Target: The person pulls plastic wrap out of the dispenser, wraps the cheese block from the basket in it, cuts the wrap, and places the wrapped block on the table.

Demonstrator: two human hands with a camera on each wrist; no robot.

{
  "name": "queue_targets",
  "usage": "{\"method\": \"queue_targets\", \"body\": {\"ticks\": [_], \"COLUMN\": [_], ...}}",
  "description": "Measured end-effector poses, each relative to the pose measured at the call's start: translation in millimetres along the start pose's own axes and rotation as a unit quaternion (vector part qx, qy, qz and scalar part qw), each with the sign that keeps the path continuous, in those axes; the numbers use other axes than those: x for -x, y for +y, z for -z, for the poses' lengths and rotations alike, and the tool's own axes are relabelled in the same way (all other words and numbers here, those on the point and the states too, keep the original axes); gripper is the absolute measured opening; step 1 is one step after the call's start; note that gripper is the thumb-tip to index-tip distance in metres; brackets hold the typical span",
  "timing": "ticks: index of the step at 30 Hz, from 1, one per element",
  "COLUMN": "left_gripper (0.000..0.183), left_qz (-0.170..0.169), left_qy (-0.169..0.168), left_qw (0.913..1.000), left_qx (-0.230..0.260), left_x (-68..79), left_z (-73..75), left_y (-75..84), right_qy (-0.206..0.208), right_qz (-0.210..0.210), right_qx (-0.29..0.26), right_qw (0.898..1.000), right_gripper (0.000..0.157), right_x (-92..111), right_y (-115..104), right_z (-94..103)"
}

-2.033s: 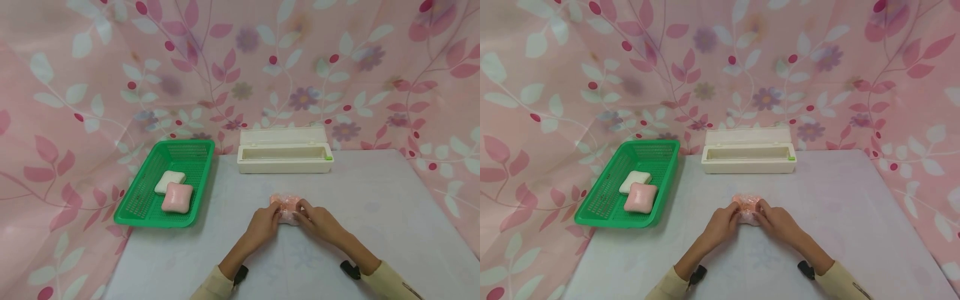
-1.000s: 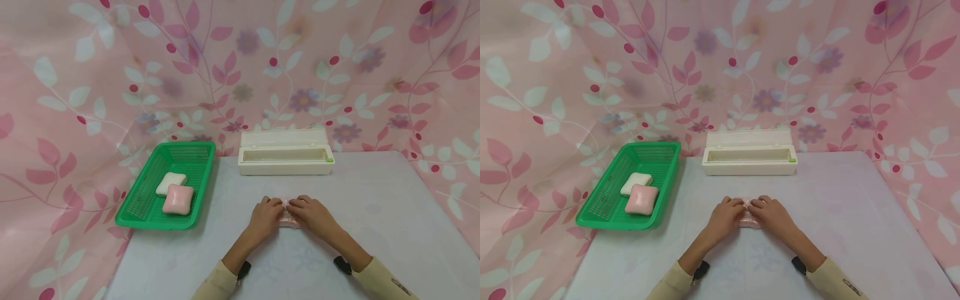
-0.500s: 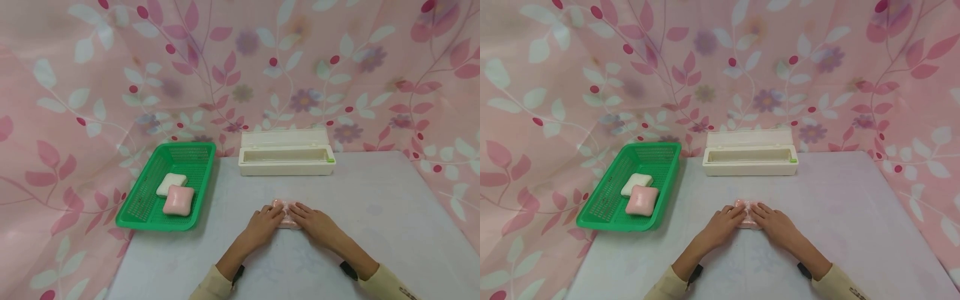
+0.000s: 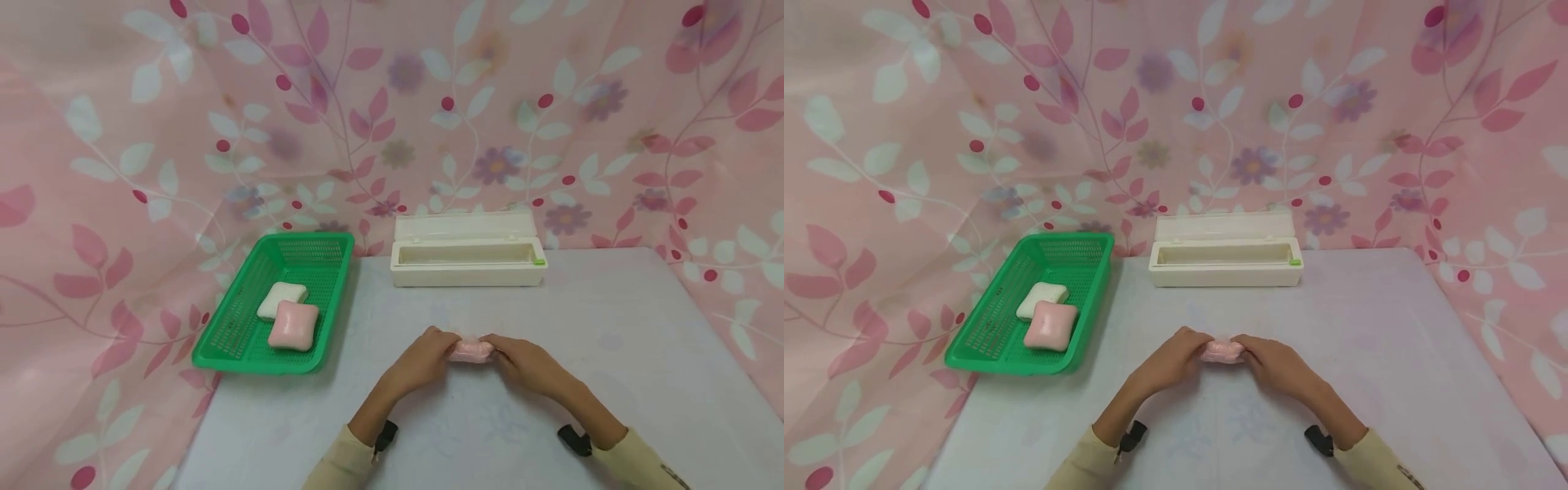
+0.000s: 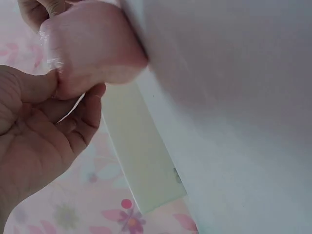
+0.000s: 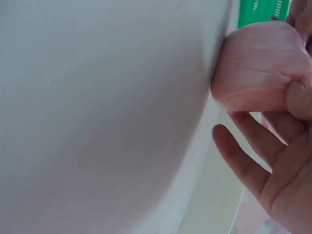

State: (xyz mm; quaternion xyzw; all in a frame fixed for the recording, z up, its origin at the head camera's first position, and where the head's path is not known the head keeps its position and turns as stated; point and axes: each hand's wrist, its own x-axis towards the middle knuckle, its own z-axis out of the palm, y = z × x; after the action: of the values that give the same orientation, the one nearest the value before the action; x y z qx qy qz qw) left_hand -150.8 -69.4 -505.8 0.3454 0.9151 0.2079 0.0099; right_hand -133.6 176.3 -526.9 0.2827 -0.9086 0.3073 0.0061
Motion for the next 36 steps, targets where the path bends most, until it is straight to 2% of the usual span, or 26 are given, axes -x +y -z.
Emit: {"method": "queue_targets", "body": {"ticks": [2,4,6,8,9,10,12,13,15,18,20,22,25,28,32,36], "left_gripper": [0.017,0.018,0.019,0.021,0.023,0.023,0.025,0.026,0.029,0.034,0.034,0.03,0.02,0.012,0.01,0.008], "left_qz": [0.03,0.07,0.117,0.164,0.182,0.192,0.198,0.198,0.183,0.153,0.13,0.106,0.08,0.071,0.072,0.053], "left_qy": [0.014,0.033,0.056,0.074,0.079,0.081,0.075,0.069,0.059,0.054,0.058,0.061,0.047,0.024,0.01,0.008], "left_qw": [0.9971,0.9887,0.9745,0.9599,0.9546,0.9532,0.957,0.9613,0.9714,0.9846,0.9895,0.9925,0.9957,0.9972,0.9971,0.9983], "left_qx": [0.069,0.129,0.183,0.215,0.222,0.219,0.198,0.179,0.139,0.064,0.025,-0.002,-0.01,0.001,0.021,0.021], "left_x": [-1.3,-2.1,-3.2,-5.3,-6.3,-7.0,-7.3,-6.9,-4.8,-0.3,2.9,5.2,7.3,7.3,5.2,3.1], "left_z": [4.9,7.9,7.6,4.8,2.6,0.2,-5.1,-7.7,-9.7,-8.5,-4.2,-0.9,2.9,1.9,-5.5,-13.4], "left_y": [0.0,0.1,-0.2,-1.5,-2.3,-2.9,-3.6,-3.6,-0.8,4.5,8.8,10.5,11.1,8.6,3.9,1.6], "right_qy": [0.008,0.014,0.017,0.019,0.018,0.018,0.018,0.024,0.04,0.075,0.084,0.07,0.026,0.0,0.008,0.003], "right_qz": [-0.024,-0.058,-0.105,-0.158,-0.185,-0.203,-0.229,-0.231,-0.22,-0.169,-0.117,-0.066,-0.015,0.001,0.012,-0.002], "right_qx": [-0.041,-0.104,-0.168,-0.21,-0.219,-0.218,-0.194,-0.166,-0.102,-0.021,-0.001,0.009,0.021,0.041,0.041,0.028], "right_qw": [0.999,0.993,0.98,0.965,0.958,0.955,0.954,0.958,0.969,0.983,0.99,0.995,0.999,0.999,0.999,1.0], "right_gripper": [0.018,0.016,0.021,0.029,0.034,0.037,0.04,0.039,0.037,0.034,0.035,0.034,0.037,0.037,0.033,0.033], "right_x": [-2.4,-5.0,-7.7,-11.0,-12.6,-14.1,-16.5,-17.4,-18.0,-15.5,-12.7,-9.1,-4.7,-3.3,-6.4,-9.5], "right_y": [-3.0,-5.8,-8.6,-10.5,-10.8,-10.9,-10.4,-10.0,-9.5,-11.6,-14.6,-16.7,-16.8,-14.6,-10.5,-7.3], "right_z": [0.0,-2.0,-5.3,-9.2,-11.8,-14.1,-18.2,-19.6,-20.6,-16.6,-11.6,-7.0,-4.8,-8.2,-14.3,-15.4]}}
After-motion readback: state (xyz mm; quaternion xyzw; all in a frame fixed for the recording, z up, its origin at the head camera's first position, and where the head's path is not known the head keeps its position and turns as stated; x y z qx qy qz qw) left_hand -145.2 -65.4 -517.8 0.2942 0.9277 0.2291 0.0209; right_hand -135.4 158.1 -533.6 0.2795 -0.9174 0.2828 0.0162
